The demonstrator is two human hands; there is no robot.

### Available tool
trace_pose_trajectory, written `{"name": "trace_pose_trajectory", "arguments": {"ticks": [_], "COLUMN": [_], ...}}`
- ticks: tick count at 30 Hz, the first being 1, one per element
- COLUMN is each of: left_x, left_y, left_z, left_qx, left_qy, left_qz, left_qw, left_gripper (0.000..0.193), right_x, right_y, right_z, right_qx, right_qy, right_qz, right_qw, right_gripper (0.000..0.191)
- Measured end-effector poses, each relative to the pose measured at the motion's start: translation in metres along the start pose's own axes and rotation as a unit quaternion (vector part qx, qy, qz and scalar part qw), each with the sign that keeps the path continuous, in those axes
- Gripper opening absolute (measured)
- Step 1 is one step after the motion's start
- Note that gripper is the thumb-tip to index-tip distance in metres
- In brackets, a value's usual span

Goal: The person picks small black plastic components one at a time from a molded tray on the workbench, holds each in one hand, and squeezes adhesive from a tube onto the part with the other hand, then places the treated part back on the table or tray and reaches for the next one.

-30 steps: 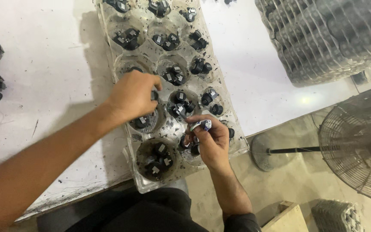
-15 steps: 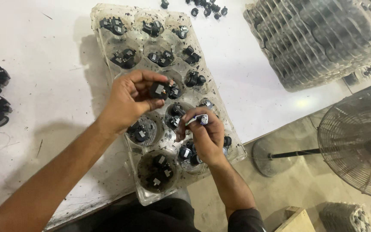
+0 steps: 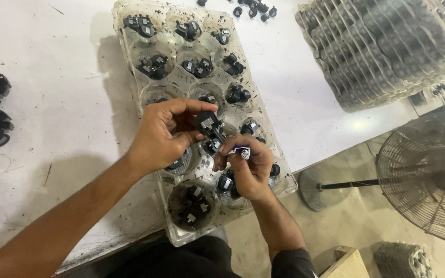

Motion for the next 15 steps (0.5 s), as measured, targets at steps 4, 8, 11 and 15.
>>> {"name": "trace_pose_trajectory", "arguments": {"ticks": [4, 8, 11, 15], "left_x": [0.002, 0.003, 0.005, 0.007], "left_y": [0.001, 0.002, 0.004, 0.007], "left_z": [-0.001, -0.001, -0.002, -0.002], "left_qx": [-0.01, 0.0, 0.01, 0.028], "left_qy": [-0.015, -0.026, -0.036, -0.044], "left_qz": [-0.003, -0.008, -0.011, -0.018], "left_qw": [1.0, 1.0, 0.999, 0.998], "left_gripper": [0.05, 0.05, 0.05, 0.051], "right_x": [-0.002, -0.005, -0.007, -0.003], "right_y": [0.0, 0.002, 0.004, 0.007], "right_z": [-0.002, -0.006, -0.009, -0.014], "right_qx": [0.052, 0.098, 0.118, 0.125], "right_qy": [-0.022, -0.04, -0.085, -0.067], "right_qz": [-0.018, -0.029, -0.041, -0.02], "right_qw": [0.998, 0.994, 0.989, 0.99], "right_gripper": [0.016, 0.018, 0.015, 0.015]}}
Point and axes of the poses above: each hand's wrist, its own x-axis away from the middle knuckle, its own y-axis out of the palm, z = x × y, the point moved 1 cm from there along -x, towards the middle knuckle, and after that the axes turned 6 degrees about -y, right-handed, at the moved point
